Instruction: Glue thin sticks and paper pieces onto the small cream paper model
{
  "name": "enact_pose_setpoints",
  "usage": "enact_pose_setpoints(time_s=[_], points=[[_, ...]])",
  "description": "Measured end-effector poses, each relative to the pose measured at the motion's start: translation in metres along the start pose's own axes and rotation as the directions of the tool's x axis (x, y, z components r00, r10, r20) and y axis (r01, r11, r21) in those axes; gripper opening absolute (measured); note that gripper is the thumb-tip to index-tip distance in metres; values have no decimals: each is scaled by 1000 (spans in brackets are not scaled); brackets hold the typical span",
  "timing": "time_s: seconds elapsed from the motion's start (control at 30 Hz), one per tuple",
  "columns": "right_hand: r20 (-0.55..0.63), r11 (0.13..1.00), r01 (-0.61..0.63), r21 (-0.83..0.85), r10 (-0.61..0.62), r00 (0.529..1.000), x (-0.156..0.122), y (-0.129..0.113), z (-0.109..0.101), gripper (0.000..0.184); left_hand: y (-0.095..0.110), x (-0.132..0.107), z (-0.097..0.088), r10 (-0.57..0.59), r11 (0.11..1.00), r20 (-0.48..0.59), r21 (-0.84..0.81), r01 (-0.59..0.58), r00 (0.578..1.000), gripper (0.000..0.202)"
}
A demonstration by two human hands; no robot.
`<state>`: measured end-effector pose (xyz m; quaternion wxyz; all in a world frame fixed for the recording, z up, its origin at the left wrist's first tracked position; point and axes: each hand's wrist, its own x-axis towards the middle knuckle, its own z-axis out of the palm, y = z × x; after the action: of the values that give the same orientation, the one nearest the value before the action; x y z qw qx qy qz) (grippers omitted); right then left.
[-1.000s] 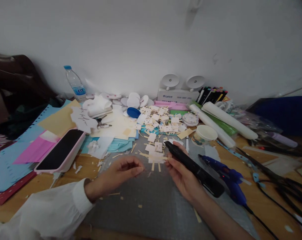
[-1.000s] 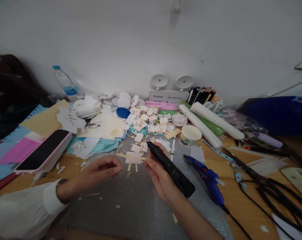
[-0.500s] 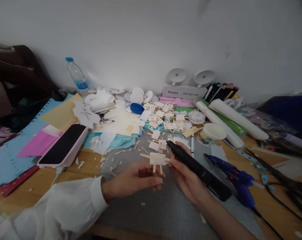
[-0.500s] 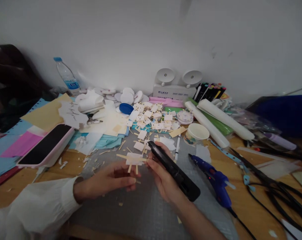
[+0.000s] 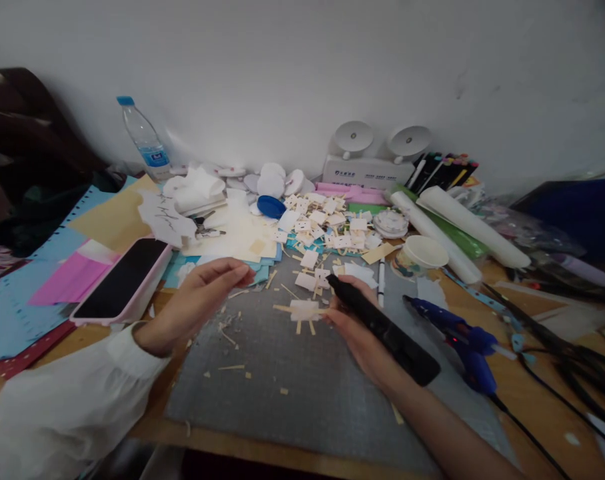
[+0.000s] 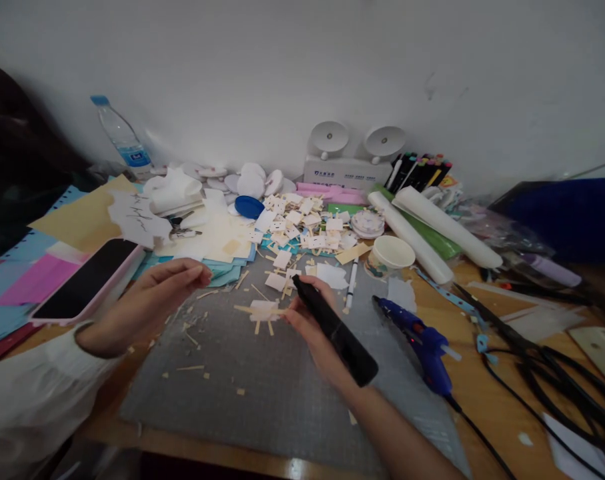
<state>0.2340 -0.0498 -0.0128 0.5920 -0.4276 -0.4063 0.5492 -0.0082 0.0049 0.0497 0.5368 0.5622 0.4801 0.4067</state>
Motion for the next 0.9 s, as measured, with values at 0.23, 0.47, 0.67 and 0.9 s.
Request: enact_pose_setpoints(time_s=[0.23, 0.47, 0.67, 0.9], points=[[176, 876, 212, -432, -148, 973, -5, 18, -2, 42, 7, 24, -10, 325, 852, 2, 433, -294, 946, 20], [276, 577, 381, -723, -264, 924, -11, 5, -1, 35, -17, 45, -8, 439, 664, 152, 609, -434, 885, 26], [254, 454, 430, -780, -399, 881, -5, 3, -6, 31, -12, 50, -10, 474, 485, 291, 702, -522, 831, 18], [125, 583, 360, -728, -403, 907, -6, -1, -6, 28, -14, 52, -14, 412, 404, 423, 709, -578, 807, 28]])
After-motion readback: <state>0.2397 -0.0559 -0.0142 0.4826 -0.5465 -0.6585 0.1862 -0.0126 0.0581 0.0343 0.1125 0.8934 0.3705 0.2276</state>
